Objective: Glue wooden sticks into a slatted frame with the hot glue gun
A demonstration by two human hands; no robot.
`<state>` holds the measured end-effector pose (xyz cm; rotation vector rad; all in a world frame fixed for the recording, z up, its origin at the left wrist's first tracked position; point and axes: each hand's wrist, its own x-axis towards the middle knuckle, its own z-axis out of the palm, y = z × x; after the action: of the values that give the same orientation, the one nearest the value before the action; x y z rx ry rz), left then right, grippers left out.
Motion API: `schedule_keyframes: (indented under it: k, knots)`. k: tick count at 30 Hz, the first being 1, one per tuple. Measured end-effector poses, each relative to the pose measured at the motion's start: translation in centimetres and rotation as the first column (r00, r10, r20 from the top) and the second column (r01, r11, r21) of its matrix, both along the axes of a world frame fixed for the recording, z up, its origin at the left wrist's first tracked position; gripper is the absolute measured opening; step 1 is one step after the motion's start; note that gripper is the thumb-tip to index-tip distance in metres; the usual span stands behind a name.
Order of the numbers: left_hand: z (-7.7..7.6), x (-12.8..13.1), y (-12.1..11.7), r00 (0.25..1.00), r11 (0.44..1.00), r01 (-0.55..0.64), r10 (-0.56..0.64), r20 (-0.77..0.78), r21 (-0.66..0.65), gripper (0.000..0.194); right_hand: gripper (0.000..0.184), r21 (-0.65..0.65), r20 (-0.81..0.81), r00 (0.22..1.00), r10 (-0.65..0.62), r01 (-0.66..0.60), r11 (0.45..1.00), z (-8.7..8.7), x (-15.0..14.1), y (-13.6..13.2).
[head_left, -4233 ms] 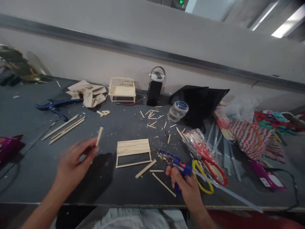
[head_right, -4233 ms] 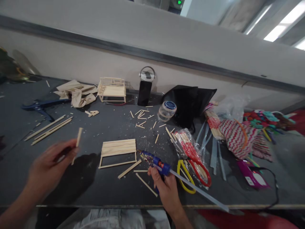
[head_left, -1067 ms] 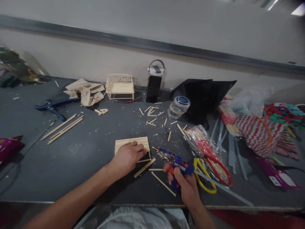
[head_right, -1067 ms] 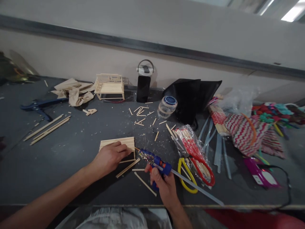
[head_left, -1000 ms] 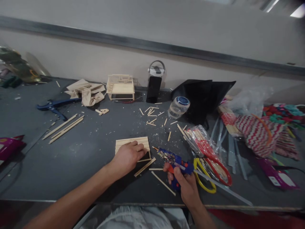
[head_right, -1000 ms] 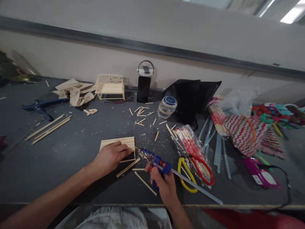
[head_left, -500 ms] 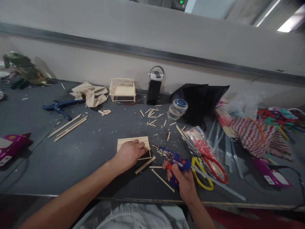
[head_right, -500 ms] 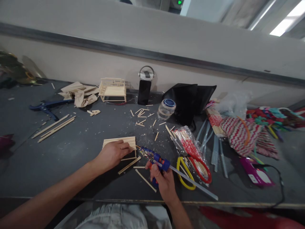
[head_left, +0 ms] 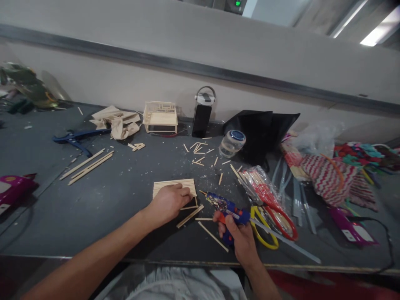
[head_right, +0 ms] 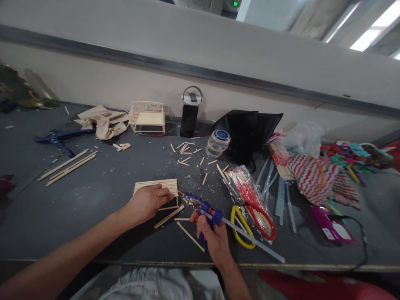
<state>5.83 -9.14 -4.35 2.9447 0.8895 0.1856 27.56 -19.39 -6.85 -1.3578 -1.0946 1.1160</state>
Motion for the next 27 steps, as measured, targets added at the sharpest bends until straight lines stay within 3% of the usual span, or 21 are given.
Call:
schedule_keyframes:
  k: [27]
  knots:
    - [-0.58, -0.34, -0.02, 1.0, 1.0, -0.005, 0.005, 0.0, 0.013, 0.026, 0.041, 0.008, 0.035, 0.999, 0.027, -0.027, 1.0, -0.56, 0.4, 0.01]
